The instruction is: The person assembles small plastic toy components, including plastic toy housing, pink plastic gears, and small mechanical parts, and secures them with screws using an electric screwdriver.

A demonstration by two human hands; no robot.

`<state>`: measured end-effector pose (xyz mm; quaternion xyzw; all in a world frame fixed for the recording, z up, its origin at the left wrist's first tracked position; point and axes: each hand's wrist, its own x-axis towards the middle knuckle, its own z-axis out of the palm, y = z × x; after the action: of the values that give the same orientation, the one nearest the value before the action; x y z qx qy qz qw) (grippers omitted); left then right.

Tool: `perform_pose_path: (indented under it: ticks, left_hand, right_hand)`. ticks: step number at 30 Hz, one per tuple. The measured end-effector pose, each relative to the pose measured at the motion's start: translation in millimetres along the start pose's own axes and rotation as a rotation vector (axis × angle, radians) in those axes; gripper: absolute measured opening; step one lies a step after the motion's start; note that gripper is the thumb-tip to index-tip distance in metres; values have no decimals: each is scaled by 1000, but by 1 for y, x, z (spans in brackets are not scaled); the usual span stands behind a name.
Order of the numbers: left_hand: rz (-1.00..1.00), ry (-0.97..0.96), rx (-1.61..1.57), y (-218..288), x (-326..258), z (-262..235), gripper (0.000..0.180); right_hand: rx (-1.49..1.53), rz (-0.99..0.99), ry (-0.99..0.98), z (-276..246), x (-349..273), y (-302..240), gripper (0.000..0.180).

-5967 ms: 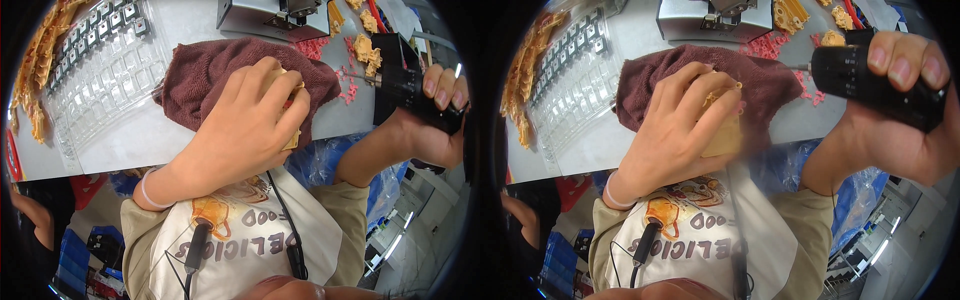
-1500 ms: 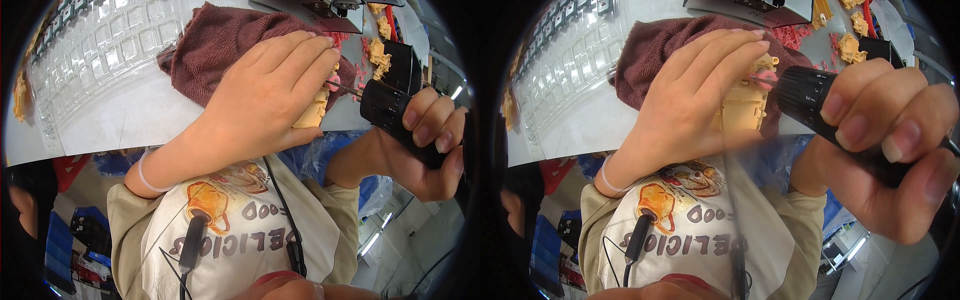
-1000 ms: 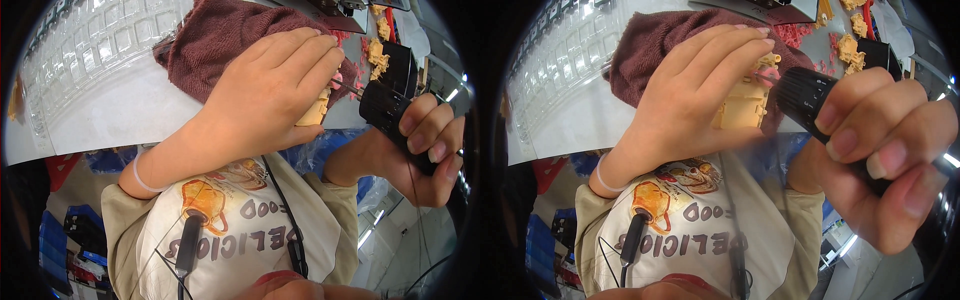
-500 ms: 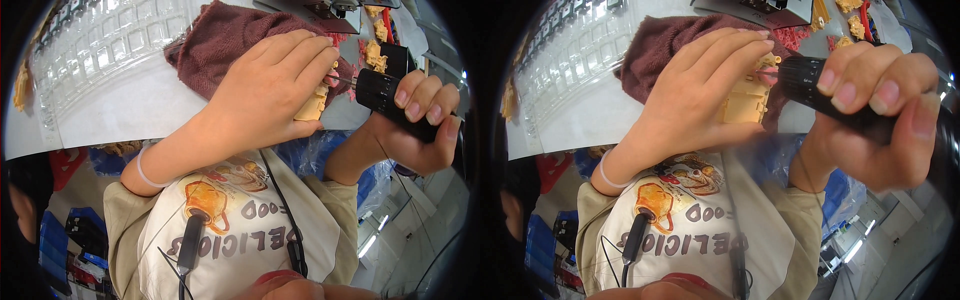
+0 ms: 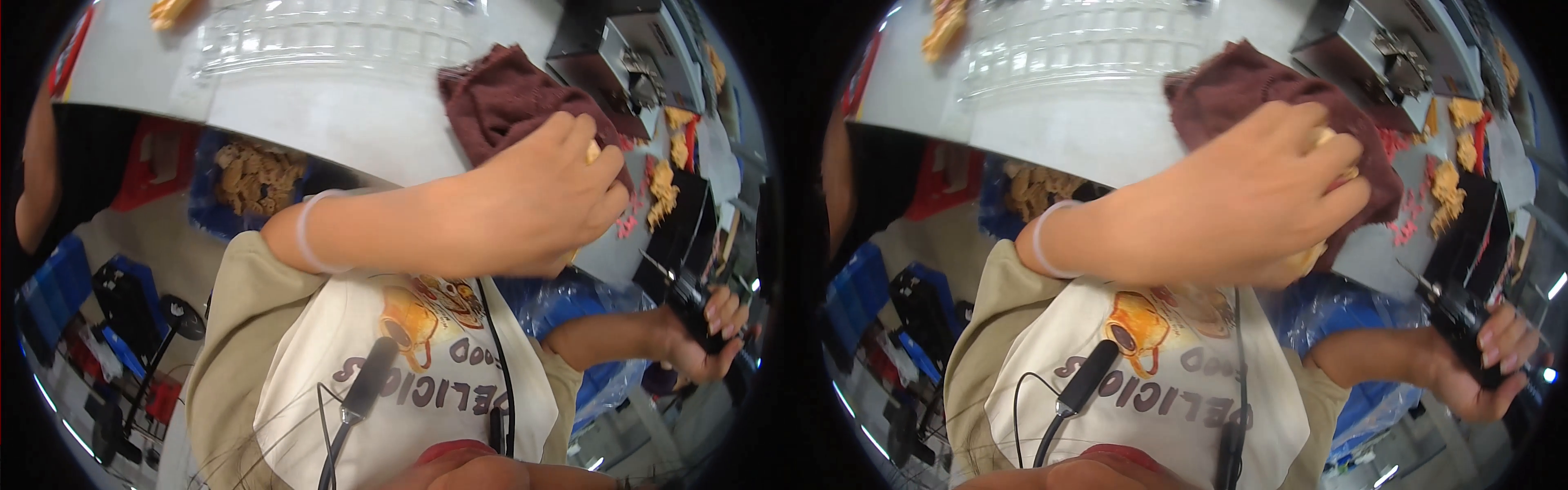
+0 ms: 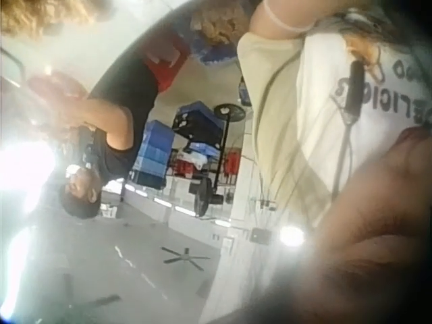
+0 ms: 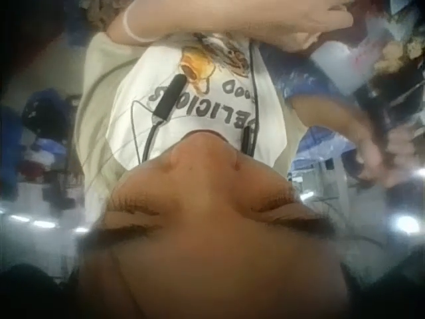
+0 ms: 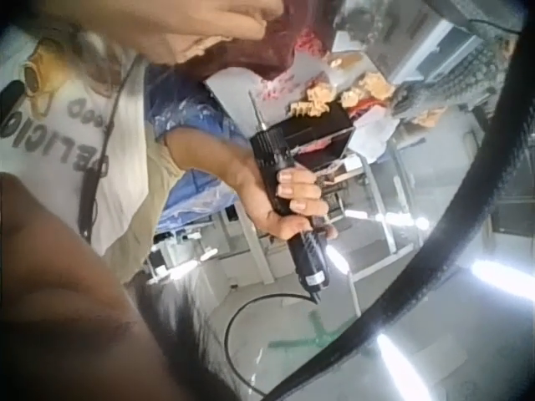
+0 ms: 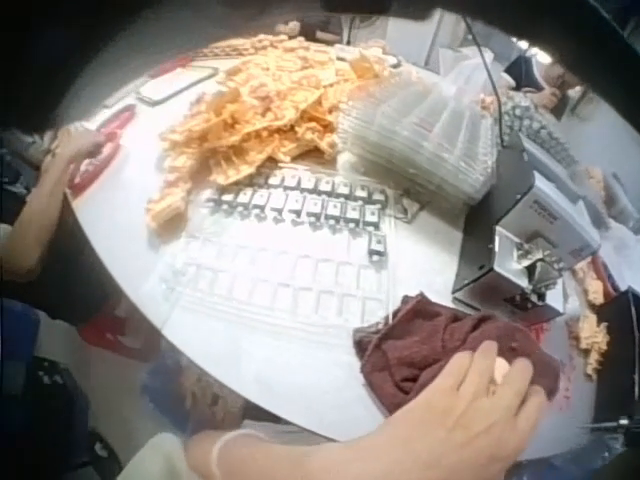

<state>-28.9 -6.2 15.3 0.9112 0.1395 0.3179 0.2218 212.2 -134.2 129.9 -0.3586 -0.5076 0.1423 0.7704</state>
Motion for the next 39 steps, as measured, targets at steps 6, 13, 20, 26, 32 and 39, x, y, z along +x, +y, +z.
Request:
perform_pose_path:
  ticks: [6,13,20,26,32,39]
  left_hand:
    - [-520,-607,67,-12,-111,-144,88]
    - [-439,-132,-78,-53,-110,-148,39]
    - [-133,21,462,-146,0,-39,35]
    - [-186,-31,525,-141,-2,-15,29]
    - [-229,7,549,-135,2,-14,26]
    - [-426,44,235,-125,7,-22,15]
  right_hand:
    - [-121,-67,154,-34,-11,-9,25]
    - [-49,99,105,-47,-17,-1,36]
    - [-126,337,56,-34,-26,11,22]
    - [-450,386,204,-41,-21,34,50]
    - [-855,578,27,-83,21,104,52]
    - [-1484,486,-246,-127,53,190,63]
